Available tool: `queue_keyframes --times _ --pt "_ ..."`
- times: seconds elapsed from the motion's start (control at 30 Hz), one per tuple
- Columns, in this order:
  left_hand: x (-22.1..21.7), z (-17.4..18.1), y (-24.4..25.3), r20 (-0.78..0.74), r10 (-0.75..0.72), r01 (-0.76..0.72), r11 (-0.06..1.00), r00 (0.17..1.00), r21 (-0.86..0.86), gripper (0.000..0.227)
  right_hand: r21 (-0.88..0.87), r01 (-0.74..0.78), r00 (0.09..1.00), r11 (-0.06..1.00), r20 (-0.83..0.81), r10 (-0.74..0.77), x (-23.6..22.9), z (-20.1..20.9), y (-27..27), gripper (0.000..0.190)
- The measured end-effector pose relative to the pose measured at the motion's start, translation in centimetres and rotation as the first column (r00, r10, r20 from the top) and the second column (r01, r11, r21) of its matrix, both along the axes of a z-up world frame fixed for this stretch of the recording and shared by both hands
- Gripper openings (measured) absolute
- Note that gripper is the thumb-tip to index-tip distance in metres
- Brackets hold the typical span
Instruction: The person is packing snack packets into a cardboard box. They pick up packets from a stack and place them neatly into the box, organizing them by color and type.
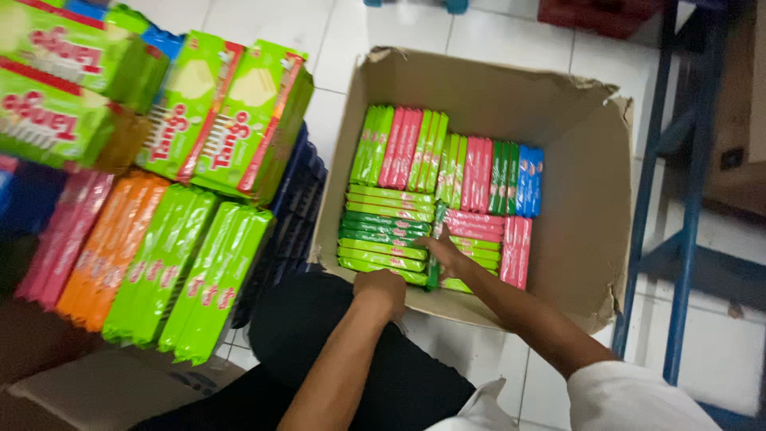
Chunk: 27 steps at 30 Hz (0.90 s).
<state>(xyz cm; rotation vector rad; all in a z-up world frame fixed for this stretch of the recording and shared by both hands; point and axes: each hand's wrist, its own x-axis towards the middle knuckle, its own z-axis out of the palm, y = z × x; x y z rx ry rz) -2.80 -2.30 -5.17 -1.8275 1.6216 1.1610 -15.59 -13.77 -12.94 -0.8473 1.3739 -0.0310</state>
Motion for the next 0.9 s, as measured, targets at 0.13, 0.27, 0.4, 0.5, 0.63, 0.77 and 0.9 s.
queue_keyframes --times 0.13,0.27,0.4,0.5,0.63,0.77,0.9 --pt "0.4 1.2 0.3 -0.043 0.054 -0.056 0.998 0.998 -0.041 0.042 0.037 -0.036 0.999 0.999 -0.013 0.037 -1.8 -3.8 -0.9 0.132" --pt "0.9 2.2 1.3 -0.089 0.06 -0.077 0.976 0.994 -0.203 0.045 0.015 -0.146 0.986 0.989 -0.078 0.147 -2.9 -1.9 -1.4 0.133" --pt "1.2 5.4 2.3 -0.173 0.064 -0.122 0.929 0.983 -0.35 0.049 -0.22 -0.263 0.957 0.939 -0.18 0.226 -2.5 5.8 -0.3 0.127" --pt "1.6 7.4 3.6 -0.229 0.012 -0.163 0.74 0.973 -0.653 0.039 -0.476 -0.408 0.901 0.779 -0.35 0.258 -2.3 -0.3 -4.4 0.107" --pt "3.1 13.9 6.4 -0.369 -0.079 -0.31 0.397 0.926 -0.864 0.028 -0.717 -0.282 0.954 0.638 -0.137 0.268 2.8 12.3 -0.6 0.075" --pt "7.7 17.2 10.5 -0.385 -0.047 -0.381 0.071 0.922 -0.922 0.011 -0.845 -0.125 0.921 0.521 0.096 0.377 8.3 19.1 3.2 0.028" --pt "16.5 19.6 15.1 -0.422 0.221 -0.4 -0.14 0.879 -0.906 0.017 -0.913 -0.044 0.836 0.406 0.189 0.514 15.6 25.6 7.1 0.013"
